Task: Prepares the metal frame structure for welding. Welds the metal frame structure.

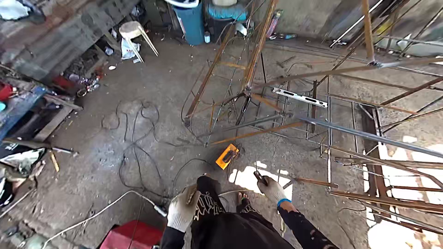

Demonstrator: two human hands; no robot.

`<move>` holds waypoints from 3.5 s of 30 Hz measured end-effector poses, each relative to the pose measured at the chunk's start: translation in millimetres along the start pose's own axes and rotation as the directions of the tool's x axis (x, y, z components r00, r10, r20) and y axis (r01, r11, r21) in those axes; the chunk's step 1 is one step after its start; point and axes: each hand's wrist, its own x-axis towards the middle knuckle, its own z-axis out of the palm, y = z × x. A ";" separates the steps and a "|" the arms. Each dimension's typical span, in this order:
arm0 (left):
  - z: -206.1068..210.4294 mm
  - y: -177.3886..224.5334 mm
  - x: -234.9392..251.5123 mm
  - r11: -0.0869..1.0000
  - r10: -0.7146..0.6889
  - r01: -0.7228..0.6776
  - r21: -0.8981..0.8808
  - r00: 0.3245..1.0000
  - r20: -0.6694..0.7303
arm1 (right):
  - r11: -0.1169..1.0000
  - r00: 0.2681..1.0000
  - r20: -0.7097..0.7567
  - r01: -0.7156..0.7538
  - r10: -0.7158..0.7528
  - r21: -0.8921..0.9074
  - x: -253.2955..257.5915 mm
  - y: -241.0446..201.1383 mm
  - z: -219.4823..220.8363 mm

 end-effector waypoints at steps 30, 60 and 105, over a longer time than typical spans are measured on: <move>-206.6 316.4 387.8 -0.014 0.973 -0.997 0.073 0.003 0.232 | 0.334 0.118 -0.852 0.886 0.510 0.322 -206.8 -402.1 38.6; -189.8 344.1 376.3 0.036 0.867 -0.980 0.198 0.129 0.481 | 0.219 0.243 -0.843 0.898 0.480 0.383 -185.7 -355.8 -5.5; -180.5 338.2 373.2 -0.085 0.879 -0.932 0.353 0.098 0.468 | 0.309 0.215 -0.856 0.869 0.469 0.387 -178.3 -356.5 -0.1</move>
